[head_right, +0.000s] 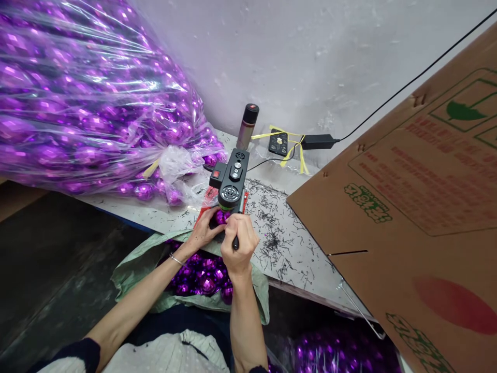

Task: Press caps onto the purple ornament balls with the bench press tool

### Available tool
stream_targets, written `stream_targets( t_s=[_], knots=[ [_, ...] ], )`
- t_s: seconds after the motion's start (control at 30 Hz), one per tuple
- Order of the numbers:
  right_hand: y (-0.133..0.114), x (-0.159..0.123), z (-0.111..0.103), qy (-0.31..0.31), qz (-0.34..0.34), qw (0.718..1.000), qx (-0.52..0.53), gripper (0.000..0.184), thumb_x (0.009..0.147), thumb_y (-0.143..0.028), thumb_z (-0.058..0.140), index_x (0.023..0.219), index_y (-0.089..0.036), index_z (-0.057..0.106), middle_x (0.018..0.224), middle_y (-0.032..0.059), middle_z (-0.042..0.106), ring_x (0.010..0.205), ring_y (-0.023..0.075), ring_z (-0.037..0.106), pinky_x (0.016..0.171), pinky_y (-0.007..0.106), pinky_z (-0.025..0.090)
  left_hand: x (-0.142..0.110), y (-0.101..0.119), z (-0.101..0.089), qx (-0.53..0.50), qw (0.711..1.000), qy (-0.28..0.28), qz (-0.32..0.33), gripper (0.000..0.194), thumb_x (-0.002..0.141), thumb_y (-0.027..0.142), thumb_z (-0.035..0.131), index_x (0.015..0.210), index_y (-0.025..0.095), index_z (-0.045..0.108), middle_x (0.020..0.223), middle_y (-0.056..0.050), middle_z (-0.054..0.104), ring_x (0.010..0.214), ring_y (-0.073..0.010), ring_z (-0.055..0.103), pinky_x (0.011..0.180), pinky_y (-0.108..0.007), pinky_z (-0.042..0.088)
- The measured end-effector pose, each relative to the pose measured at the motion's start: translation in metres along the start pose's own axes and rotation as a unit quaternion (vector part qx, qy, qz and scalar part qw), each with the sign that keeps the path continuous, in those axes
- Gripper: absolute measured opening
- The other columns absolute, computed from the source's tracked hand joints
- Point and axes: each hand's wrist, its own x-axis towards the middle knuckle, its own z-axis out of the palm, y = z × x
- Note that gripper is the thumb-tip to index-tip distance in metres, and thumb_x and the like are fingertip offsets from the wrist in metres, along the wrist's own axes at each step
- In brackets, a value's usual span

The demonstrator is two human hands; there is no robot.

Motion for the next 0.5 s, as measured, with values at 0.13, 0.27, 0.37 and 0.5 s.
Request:
stream_targets(
  t_s=[0.13,0.27,0.37,0.5],
  knots=[
    [0.004,-0.005,0.001,0.003,-0.019,1.0,-0.008,0.026,0.097,-0.008,0.046,0.076,-0.021,0.054,0.075,0.0003,0.061,0.073,0.0134,0.063,0.066,0.028,0.049,-0.002,0.0,0.0,-0.023,0.999,-0.009,-0.025,0.057,0.088,0.043,0.075,0.138,0.022,0.055,0.131,-0.012,0.068,0.122,-0.0281,0.065,0.106,-0.045,0.053],
    [0.011,-0.017,0.006,0.014,-0.033,0.999,-0.008,0.025,0.096,-0.008,0.045,0.078,-0.022,0.055,0.074,0.0001,0.062,0.072,0.0138,0.064,0.065,0.029,0.05,-0.003,0.0,-0.001,-0.029,0.999,-0.012,-0.034,0.057,0.088,0.044,0.075,0.138,0.023,0.056,0.131,-0.012,0.068,0.122,-0.0285,0.065,0.106,-0.046,0.053],
    [0.018,-0.028,0.01,0.02,-0.042,0.999,-0.014,0.025,0.096,-0.008,0.043,0.079,-0.022,0.055,0.076,0.0003,0.063,0.073,0.0136,0.065,0.066,0.028,0.051,-0.004,0.0,0.0,-0.032,0.999,-0.009,-0.036,0.056,0.089,0.042,0.075,0.138,0.023,0.057,0.13,-0.011,0.069,0.122,-0.0283,0.066,0.106,-0.045,0.053],
    [0.024,-0.036,0.013,0.023,-0.049,0.998,-0.02,0.024,0.098,-0.012,0.042,0.08,-0.022,0.055,0.08,0.0012,0.064,0.073,0.0138,0.065,0.065,0.029,0.051,-0.004,0.0,0.001,-0.039,0.998,-0.006,-0.039,0.055,0.089,0.042,0.074,0.137,0.022,0.056,0.131,-0.012,0.069,0.122,-0.0276,0.066,0.106,-0.044,0.052]
  ],
)
